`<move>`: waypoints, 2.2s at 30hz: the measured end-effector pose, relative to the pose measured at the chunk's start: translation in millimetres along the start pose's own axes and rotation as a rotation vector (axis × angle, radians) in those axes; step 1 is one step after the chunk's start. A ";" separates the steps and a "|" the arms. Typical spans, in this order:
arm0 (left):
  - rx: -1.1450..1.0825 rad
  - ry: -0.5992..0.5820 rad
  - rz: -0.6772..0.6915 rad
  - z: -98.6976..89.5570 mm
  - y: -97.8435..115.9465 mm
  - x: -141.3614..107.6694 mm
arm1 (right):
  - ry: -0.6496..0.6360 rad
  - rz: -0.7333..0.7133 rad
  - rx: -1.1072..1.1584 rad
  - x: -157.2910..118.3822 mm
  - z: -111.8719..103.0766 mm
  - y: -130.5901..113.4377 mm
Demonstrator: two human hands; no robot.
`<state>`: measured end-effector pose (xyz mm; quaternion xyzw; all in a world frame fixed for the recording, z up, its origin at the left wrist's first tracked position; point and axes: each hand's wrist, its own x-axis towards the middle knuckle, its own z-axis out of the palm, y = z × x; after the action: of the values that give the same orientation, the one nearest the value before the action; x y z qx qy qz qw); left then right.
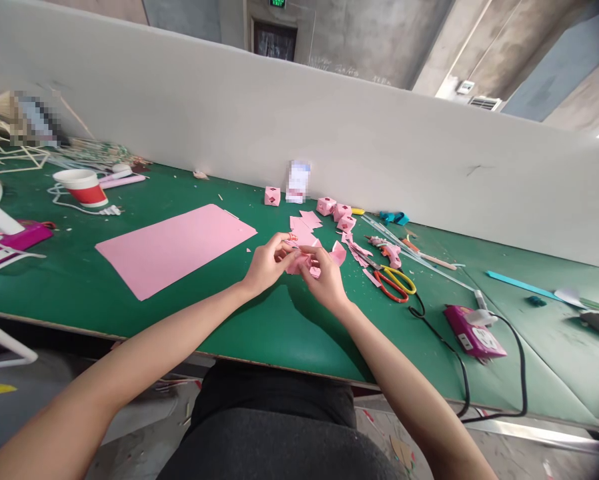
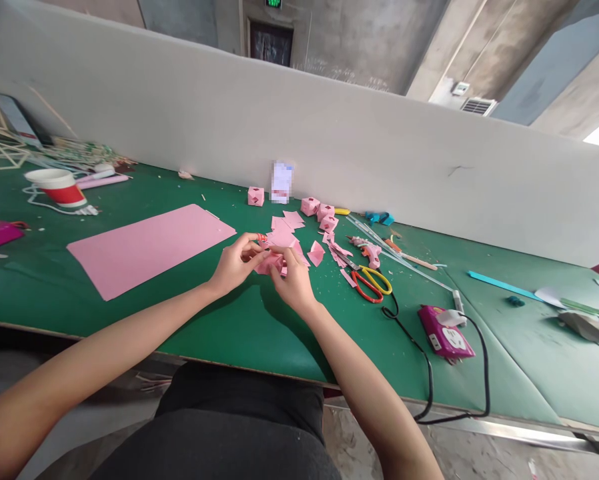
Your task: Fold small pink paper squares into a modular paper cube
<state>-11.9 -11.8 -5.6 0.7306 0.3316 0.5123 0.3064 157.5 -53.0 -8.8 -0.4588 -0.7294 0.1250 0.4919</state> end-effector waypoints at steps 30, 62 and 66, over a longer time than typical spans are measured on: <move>0.233 0.045 0.218 0.1 -4.0 -3.9 | 0.026 0.579 0.458 6.3 -1.5 0.7; -0.333 0.197 -0.241 -4.0 -1.3 9.9 | -0.058 0.312 0.512 4.8 -8.8 -7.1; -0.304 0.217 -0.218 -1.5 -4.9 10.4 | -0.085 0.301 0.495 5.6 -9.9 -8.0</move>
<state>-11.6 -0.4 -3.3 0.5761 0.3588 0.5959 0.4292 160.8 -55.6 4.4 -0.4222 -0.6204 0.3899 0.5337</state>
